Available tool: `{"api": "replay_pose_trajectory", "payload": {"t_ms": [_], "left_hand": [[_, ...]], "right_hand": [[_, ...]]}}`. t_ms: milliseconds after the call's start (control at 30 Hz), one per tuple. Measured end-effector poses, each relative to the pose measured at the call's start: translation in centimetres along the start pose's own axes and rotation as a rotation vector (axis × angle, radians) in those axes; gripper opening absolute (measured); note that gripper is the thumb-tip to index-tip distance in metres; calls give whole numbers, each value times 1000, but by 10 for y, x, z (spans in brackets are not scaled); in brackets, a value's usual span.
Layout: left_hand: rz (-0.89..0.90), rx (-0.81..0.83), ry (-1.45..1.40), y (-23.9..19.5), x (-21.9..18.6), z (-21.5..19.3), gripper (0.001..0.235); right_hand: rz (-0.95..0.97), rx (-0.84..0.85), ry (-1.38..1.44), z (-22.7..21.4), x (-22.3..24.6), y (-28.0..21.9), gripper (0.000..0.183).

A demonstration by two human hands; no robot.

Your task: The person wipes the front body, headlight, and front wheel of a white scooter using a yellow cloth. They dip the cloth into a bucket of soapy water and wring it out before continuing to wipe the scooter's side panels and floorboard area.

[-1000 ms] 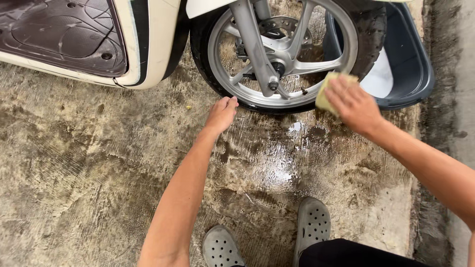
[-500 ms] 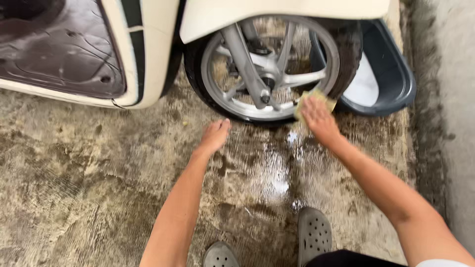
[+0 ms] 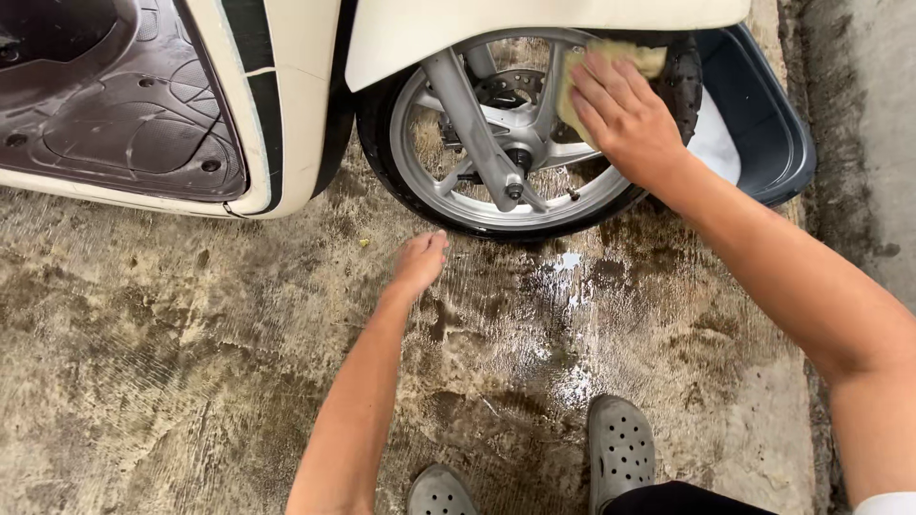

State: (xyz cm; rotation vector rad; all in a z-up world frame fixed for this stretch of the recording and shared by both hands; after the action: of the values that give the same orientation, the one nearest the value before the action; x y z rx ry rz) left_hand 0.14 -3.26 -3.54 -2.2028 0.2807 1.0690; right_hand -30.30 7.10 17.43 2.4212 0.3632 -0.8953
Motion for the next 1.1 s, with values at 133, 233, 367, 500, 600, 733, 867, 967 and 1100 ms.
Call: {"api": "replay_pose_trajectory", "payload": {"t_ms": [133,233,367,500,600,733,867,967,1100], "left_hand": [[22,41,47,-4,-7,5,54],[18,32,13,-4,0,2,52],[44,-9,56,-2,4,-4,57],[-60,44,25,-4,1,-7,55],[-76,69,46,-9,-3,1,54],[-9,39,29,-5,-6,4,53],[93,-35,5,3,3,3,54],[5,61,136,4,25,9,58],[68,4,50,13,27,2,53]], "right_hand": [[78,23,111,-11,11,-39,46],[273,-162,396,-15,13,-44,42],[267,-472,310,-12,22,38,35],[142,-469,246,4,28,103,31],[55,-365,114,9,13,68,35],[186,-245,109,3,-8,-5,31],[456,-345,431,-20,-4,-19,39],[480,-454,362,-19,2,22,40],[570,-500,314,4,9,70,28]]}}
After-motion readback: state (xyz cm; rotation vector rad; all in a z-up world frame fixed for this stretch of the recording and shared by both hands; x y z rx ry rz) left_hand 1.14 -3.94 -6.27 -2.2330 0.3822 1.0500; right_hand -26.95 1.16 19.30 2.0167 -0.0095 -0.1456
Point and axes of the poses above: each hand's wrist, its own y-axis towards the middle knuckle, its own z-axis out of the palm, x = y × z, the point moved 4 cm from there along y, towards the middle knuckle, and after that the axes turned 5 degrees about -y, right-handed, at the moved point
